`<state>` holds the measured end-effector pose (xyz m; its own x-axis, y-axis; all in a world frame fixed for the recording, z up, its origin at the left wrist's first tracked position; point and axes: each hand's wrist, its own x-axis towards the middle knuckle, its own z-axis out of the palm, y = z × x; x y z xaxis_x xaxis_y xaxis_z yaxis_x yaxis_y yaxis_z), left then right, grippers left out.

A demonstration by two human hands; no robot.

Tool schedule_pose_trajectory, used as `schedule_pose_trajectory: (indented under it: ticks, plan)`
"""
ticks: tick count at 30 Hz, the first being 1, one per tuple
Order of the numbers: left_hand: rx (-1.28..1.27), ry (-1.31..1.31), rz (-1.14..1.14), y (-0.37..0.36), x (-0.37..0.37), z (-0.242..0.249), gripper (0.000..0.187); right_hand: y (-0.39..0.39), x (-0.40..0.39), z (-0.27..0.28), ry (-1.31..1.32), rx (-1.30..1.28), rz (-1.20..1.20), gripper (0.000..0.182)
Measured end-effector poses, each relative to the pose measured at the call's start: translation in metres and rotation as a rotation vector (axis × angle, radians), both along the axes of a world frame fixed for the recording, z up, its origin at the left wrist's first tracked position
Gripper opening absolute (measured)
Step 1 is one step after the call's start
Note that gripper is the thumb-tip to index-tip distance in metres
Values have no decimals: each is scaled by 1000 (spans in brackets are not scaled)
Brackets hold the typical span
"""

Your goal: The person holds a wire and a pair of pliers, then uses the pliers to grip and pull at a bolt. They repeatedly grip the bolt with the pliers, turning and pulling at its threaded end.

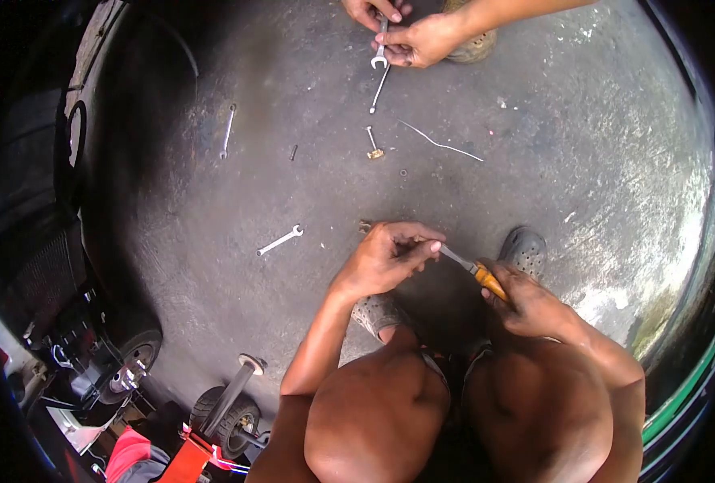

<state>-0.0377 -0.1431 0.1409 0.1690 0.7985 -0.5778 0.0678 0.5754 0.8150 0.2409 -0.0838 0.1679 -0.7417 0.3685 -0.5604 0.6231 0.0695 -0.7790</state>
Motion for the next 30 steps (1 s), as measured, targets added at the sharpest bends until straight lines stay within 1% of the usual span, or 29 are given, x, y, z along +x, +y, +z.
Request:
schedule_pose_trajectory:
  ticks: [4,13,16,19,22,25,28,30]
  plan:
    - [13,-16,-6,1,-6,3,22,6,-7,5,7,-29,1,45]
    - [8,-84,-7,6,-4,5,16,6,-6,3,55,41,-19,44]
    - [20,-80,-23,6,-5,3,15,7,-6,5,50,44,-12,43]
    - [32,-63,-37,8,-6,4,17,9,-6,4,-11,9,9,42]
    - [44,-73,2,7,-2,3,20,9,-7,6,-20,84,-1,45]
    - [20,5,41,9,1,4,24,2,0,-5,23,218,3,51]
    - [-99,31,5,3,-8,-8,29,6,3,-7,27,316,65,56]
    - [-97,54,-43,3,-11,-6,30,8,2,-5,-16,334,91,57]
